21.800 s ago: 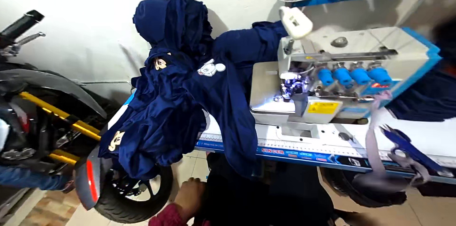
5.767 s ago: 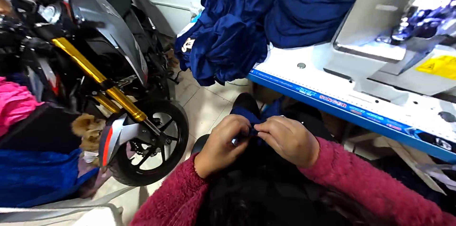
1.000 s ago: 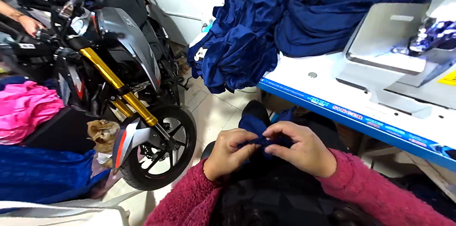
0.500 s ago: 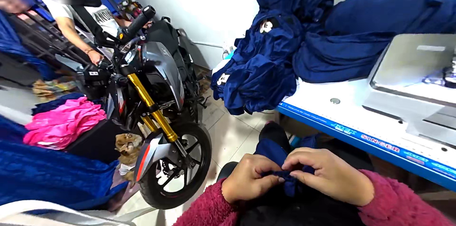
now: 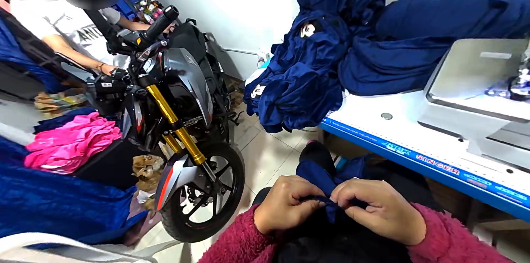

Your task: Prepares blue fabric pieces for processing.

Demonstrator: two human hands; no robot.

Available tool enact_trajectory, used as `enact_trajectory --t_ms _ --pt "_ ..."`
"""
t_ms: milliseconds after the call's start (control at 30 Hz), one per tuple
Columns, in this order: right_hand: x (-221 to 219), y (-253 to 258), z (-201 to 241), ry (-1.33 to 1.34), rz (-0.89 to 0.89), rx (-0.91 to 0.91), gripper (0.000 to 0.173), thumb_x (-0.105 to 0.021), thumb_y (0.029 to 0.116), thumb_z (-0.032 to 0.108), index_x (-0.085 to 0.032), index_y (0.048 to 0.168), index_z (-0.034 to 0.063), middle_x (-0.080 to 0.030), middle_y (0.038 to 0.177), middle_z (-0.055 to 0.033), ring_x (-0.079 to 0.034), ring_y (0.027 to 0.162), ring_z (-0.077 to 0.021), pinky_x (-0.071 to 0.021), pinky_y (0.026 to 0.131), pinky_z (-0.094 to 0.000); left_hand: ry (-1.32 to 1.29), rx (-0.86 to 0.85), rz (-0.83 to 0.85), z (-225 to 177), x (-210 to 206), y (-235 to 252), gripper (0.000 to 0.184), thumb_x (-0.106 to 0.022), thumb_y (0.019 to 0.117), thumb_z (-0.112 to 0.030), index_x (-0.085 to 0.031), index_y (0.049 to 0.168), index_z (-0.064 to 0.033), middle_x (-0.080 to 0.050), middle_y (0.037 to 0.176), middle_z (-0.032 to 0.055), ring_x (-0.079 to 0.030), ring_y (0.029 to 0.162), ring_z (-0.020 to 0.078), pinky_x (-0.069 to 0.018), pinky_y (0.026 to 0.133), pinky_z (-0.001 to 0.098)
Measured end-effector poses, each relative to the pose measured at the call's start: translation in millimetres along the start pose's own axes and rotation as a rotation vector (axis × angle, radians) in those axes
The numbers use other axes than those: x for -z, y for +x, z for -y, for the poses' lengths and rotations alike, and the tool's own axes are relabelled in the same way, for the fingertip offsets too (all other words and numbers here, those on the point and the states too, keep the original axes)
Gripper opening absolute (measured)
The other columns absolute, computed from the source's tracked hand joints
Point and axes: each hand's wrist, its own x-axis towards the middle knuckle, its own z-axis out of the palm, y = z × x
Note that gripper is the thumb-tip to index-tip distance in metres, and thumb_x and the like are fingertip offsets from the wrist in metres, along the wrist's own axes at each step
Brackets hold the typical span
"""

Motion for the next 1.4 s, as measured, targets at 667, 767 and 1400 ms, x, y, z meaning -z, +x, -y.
enact_trajectory --t_ms 667,767,1400 --pt "-10 -7 12 0.030 -0.172 -0.221 0.019 -0.075 0.0941 0.030 -0.069 0.105 0.0158 -0.074 0.093 0.0062 -0.071 0.081 -0.0035 -0.0625 0.074 -0.0212 -0.084 0.028 -0.078 1 -8 -1 0.017 -0.066 0.0972 -0.011 -0.076 0.096 0.0031 -0.076 0.089 0.0096 -0.071 0.087 0.0103 -0.0589 0.083 0.0284" --pt "-7 -8 12 0.090 -0.147 -0.281 0.020 -0.076 0.0935 0.032 -0.071 0.106 0.0164 -0.074 0.092 0.0069 -0.070 0.079 -0.0020 -0.0611 0.071 -0.0189 -0.116 0.012 -0.055 2 -7 0 0.018 -0.066 0.0973 -0.012 -0.075 0.096 0.0037 -0.075 0.089 0.0103 -0.071 0.087 0.0113 -0.0585 0.083 0.0294" --pt "-5 -10 12 -0.033 0.057 -0.265 0.024 -0.062 0.1019 0.035 -0.075 0.101 0.0152 -0.072 0.097 0.0050 -0.066 0.094 -0.0001 -0.0565 0.083 -0.0183 -0.211 -0.059 0.050 8 -4 2 0.020 -0.066 0.0977 -0.013 -0.075 0.096 0.0047 -0.075 0.088 0.0121 -0.070 0.088 0.0133 -0.0567 0.085 0.0308"
